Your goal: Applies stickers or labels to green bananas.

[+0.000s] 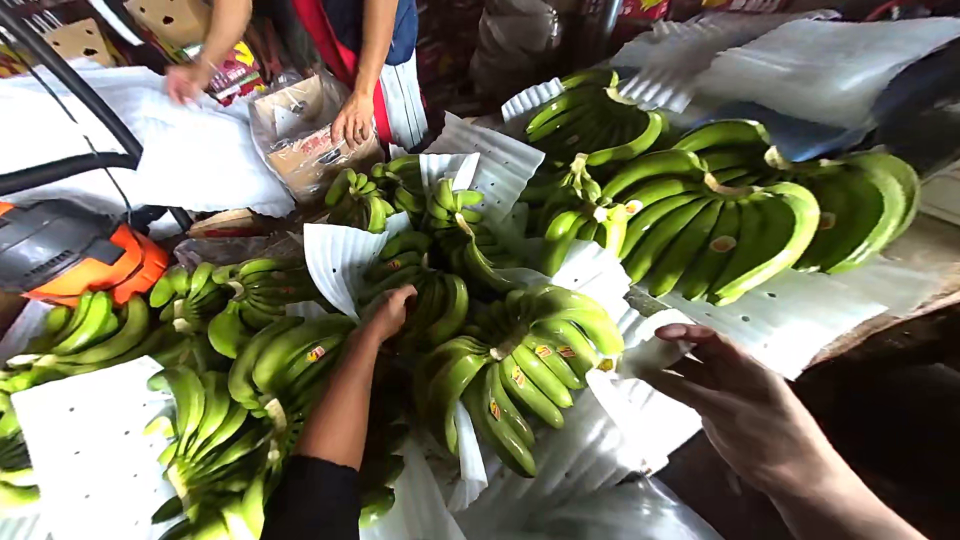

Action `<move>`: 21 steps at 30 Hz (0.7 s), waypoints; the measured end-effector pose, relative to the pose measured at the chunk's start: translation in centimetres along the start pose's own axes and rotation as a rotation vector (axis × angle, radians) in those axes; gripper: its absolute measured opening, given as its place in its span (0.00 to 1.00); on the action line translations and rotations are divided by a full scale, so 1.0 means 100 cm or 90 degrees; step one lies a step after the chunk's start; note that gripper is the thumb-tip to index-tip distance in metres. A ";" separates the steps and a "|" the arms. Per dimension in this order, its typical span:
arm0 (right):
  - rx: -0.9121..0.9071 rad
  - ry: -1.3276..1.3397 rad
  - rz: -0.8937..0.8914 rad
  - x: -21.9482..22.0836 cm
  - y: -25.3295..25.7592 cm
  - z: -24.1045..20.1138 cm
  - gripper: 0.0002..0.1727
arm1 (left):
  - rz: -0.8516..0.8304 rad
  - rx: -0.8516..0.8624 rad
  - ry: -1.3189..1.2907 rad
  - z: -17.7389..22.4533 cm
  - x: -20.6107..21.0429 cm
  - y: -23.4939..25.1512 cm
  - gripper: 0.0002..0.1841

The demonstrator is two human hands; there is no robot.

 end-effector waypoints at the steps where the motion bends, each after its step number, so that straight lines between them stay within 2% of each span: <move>1: -0.019 0.012 -0.003 0.000 -0.001 0.002 0.27 | -0.007 -0.008 0.009 0.001 0.004 0.007 0.25; 3: -0.033 0.052 0.007 0.001 -0.003 0.006 0.23 | -0.015 -0.047 0.016 0.008 0.010 0.016 0.26; 5: -0.019 0.083 0.022 0.001 -0.004 0.008 0.17 | -0.018 -0.091 0.045 0.020 0.011 0.019 0.24; 8: 0.071 0.066 0.101 0.010 -0.002 0.001 0.13 | -0.015 -0.188 0.149 0.041 0.008 0.020 0.25; 10: 0.117 0.065 0.134 0.015 0.002 -0.003 0.11 | 0.018 -0.231 0.193 0.046 0.006 0.017 0.28; 12: 0.133 0.065 0.144 0.017 0.003 -0.005 0.09 | 0.079 -0.210 0.148 0.051 0.004 0.009 0.25; 15: 0.180 0.092 0.157 0.021 0.007 -0.006 0.10 | 0.199 0.018 -0.119 0.093 -0.010 -0.020 0.17; 17: 0.240 0.133 0.152 0.027 0.008 -0.006 0.09 | 0.156 0.225 -0.237 0.134 -0.006 -0.058 0.11; 19: 0.278 0.154 0.142 0.036 0.008 -0.007 0.08 | 0.086 0.433 -0.222 0.169 0.008 -0.090 0.10; 21: 0.289 0.157 0.128 0.044 0.004 -0.009 0.08 | 0.171 0.548 -0.126 0.185 0.026 -0.108 0.05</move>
Point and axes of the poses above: each hand's wrist, its own y-axis towards the middle knuckle, its own x-axis out of the palm, z = x × y, the point moved 1 cm from there along y, towards the middle knuckle, and after that the axes turned 12 degrees about -x, right-handed, at the moved point
